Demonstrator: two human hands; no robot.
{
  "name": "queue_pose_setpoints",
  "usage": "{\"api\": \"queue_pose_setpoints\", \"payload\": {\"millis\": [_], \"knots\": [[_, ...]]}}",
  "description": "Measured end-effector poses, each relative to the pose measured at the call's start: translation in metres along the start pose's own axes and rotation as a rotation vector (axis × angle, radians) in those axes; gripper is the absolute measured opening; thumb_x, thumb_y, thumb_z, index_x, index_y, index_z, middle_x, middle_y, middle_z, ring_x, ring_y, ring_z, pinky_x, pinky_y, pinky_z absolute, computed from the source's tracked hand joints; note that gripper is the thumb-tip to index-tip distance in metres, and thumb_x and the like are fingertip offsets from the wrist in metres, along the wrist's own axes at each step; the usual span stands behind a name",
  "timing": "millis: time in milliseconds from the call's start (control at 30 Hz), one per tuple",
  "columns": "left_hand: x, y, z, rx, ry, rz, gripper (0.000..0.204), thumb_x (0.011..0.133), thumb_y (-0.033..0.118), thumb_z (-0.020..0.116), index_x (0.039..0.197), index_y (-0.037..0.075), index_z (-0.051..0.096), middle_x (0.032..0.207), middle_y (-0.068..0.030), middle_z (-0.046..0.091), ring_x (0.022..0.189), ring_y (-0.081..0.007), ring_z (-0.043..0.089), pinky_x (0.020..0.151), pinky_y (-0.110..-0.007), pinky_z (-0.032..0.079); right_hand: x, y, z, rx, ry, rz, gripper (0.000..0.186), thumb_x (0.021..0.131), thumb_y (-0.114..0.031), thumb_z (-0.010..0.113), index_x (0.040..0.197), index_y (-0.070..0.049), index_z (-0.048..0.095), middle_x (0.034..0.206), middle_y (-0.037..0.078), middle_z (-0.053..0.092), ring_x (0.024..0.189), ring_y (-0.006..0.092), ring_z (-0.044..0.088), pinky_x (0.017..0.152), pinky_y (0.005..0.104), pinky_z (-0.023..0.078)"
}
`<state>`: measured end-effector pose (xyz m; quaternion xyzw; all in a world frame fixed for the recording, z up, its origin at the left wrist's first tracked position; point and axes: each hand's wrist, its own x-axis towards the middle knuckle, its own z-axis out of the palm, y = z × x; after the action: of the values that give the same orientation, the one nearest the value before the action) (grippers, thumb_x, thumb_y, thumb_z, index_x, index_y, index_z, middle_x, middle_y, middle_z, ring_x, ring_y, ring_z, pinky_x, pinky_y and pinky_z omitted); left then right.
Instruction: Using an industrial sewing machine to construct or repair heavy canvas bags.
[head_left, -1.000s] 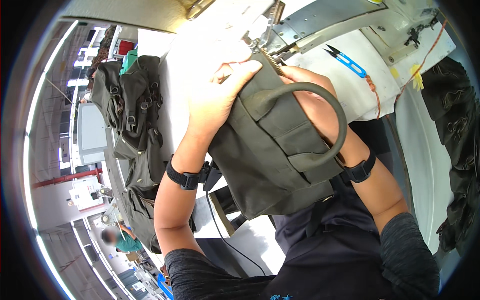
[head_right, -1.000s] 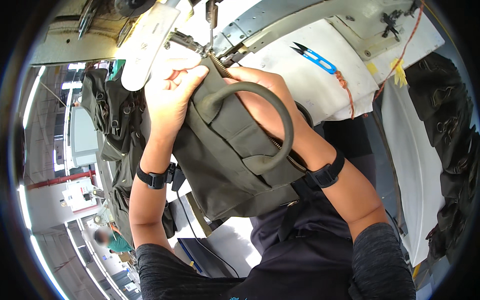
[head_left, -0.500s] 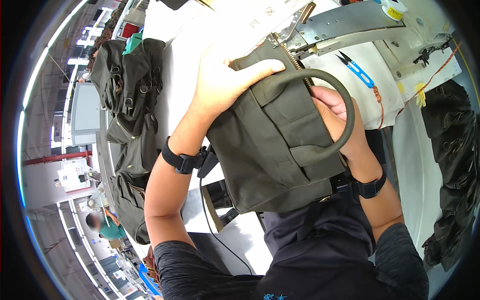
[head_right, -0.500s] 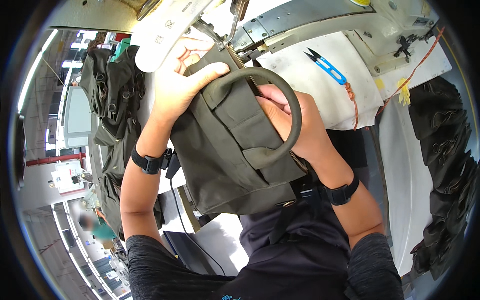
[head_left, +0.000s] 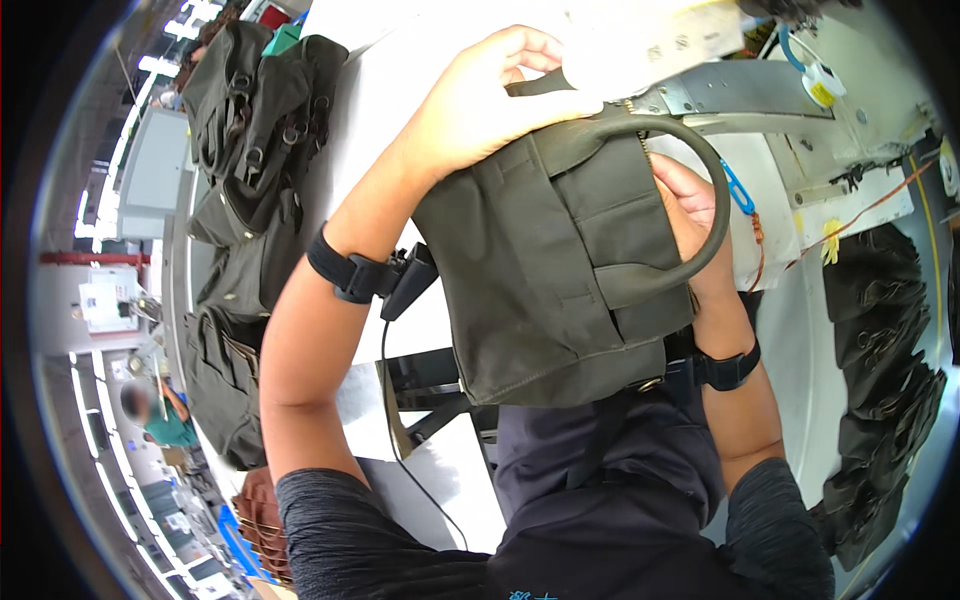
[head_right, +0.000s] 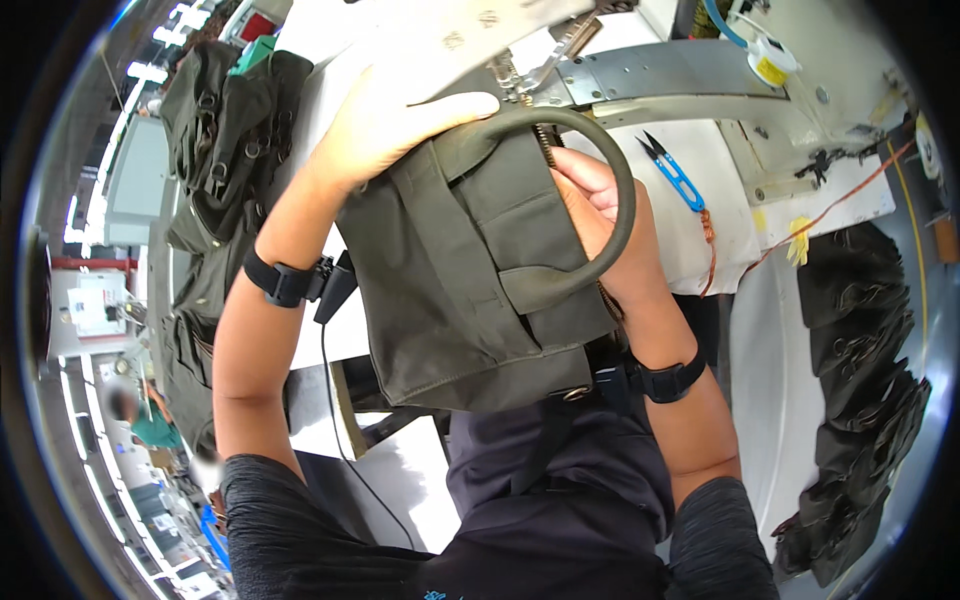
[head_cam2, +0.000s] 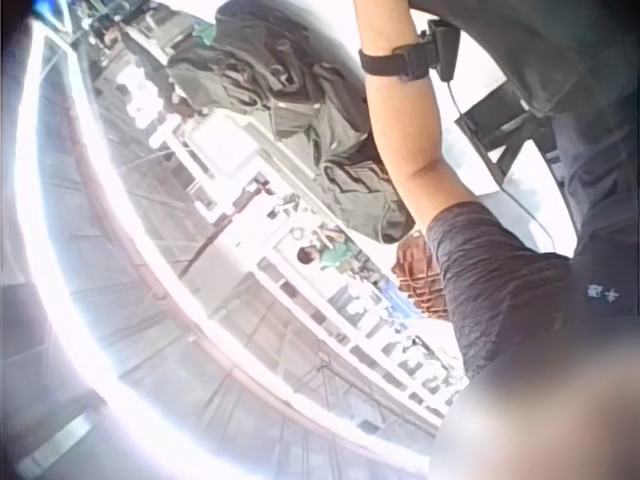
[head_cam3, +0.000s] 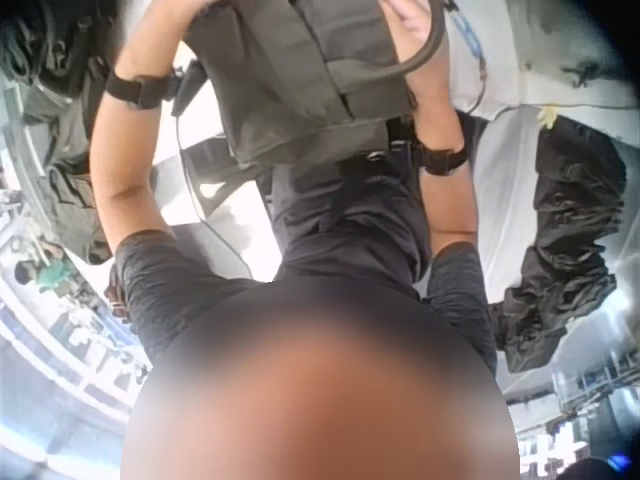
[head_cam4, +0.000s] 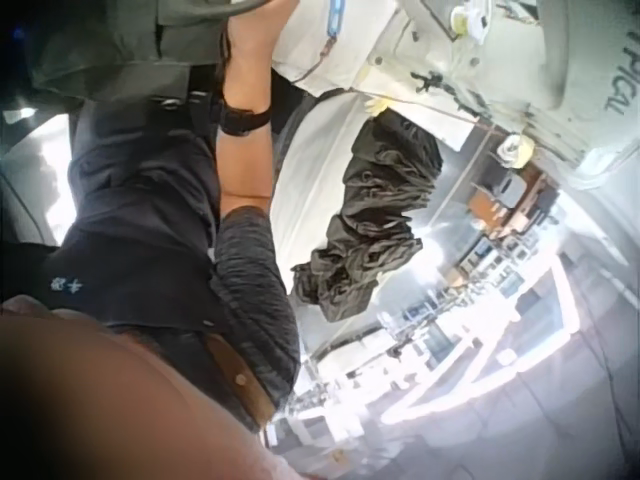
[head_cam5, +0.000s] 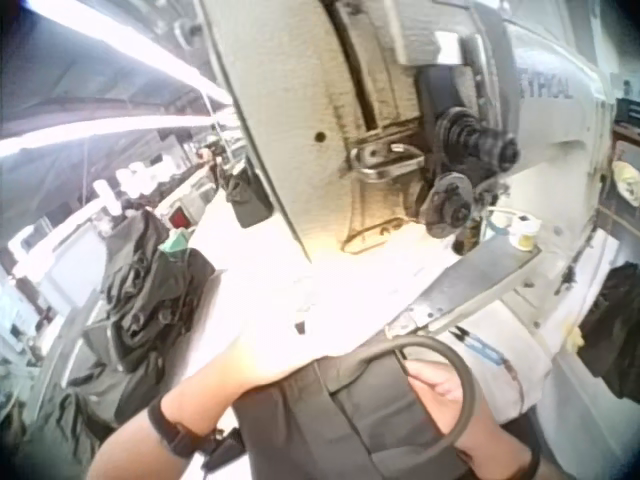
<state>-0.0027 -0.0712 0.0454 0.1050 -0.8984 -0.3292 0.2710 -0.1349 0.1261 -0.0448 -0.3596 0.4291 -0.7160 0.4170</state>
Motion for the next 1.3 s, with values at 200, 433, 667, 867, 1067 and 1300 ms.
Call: {"api": "queue_pose_setpoints", "payload": {"millis": [200,433,667,867,1067,1300], "knots": [[0.012,-0.009,-0.018,-0.37,-0.292,-0.637,0.043,0.093,0.027,0.076,0.128,0.002,0.068,0.131,-0.0109,0.069,0.127,-0.0278,0.06,0.11,-0.036,0.044,-0.007,-0.017,-0.016,-0.179,-0.109,0.112,0.028,0.106,-0.013,0.059,0.125,0.006,0.067,0.11,0.006,0.074,0.093,0.0085,0.068,0.081,0.0225,0.054],[0.033,-0.031,-0.017,-0.635,-0.27,-0.511,0.035,0.092,0.001,0.071,0.127,0.005,0.069,0.127,-0.0076,0.071,0.118,-0.0185,0.063,0.101,-0.03,0.049,-0.025,-0.028,-0.034,-0.314,-0.177,0.205,0.028,0.104,-0.01,0.059,0.124,0.007,0.068,0.106,0.004,0.074,0.092,0.0077,0.067,0.08,0.0218,0.053],[0.041,-0.024,-0.007,-0.824,-0.22,-0.341,0.033,0.089,0.007,0.077,0.121,0.008,0.072,0.12,-0.0046,0.073,0.109,-0.0149,0.065,0.09,-0.029,0.053,-0.033,-0.027,-0.055,-0.484,-0.241,0.283,0.021,0.1,-0.007,0.059,0.115,0.003,0.071,0.086,-0.005,0.064,0.079,0.0021,0.057,0.069,0.0218,0.045],[0.011,0.046,-0.037,0.275,-0.211,-0.239,0.033,0.097,0.03,0.07,0.119,0.006,0.075,0.108,-0.0091,0.074,0.094,-0.0175,0.065,0.082,-0.033,0.052,-0.044,-0.05,-0.06,-0.302,-0.277,0.357,0.029,0.103,-0.027,0.064,0.098,-0.001,0.073,0.074,0.001,0.065,0.064,0.0102,0.063,0.063,0.0254,0.052],[-0.118,0.138,0.029,0.505,0.026,-0.032,0.031,0.091,0.019,0.073,0.115,0.0,0.069,0.117,-0.016,0.069,0.113,-0.027,0.064,0.097,-0.037,0.049,-0.063,-0.064,-0.042,-0.6,-0.334,0.116,0.037,0.1,-0.031,0.07,0.076,-0.003,0.063,0.065,-0.002,0.058,0.057,0.0053,0.052,0.054,0.0238,0.042],[-0.156,0.17,0.158,0.514,0.415,-0.058,0.076,0.069,0.01,0.089,0.136,0.006,0.053,0.139,-0.0128,0.058,0.131,-0.0373,0.051,0.112,-0.049,0.035,-0.081,-0.072,-0.017,-0.549,-0.293,0.021,0.036,0.101,-0.029,0.065,0.081,0.0,0.073,0.058,-0.001,0.055,0.056,0.0066,0.052,0.05,0.0279,0.04]]}}
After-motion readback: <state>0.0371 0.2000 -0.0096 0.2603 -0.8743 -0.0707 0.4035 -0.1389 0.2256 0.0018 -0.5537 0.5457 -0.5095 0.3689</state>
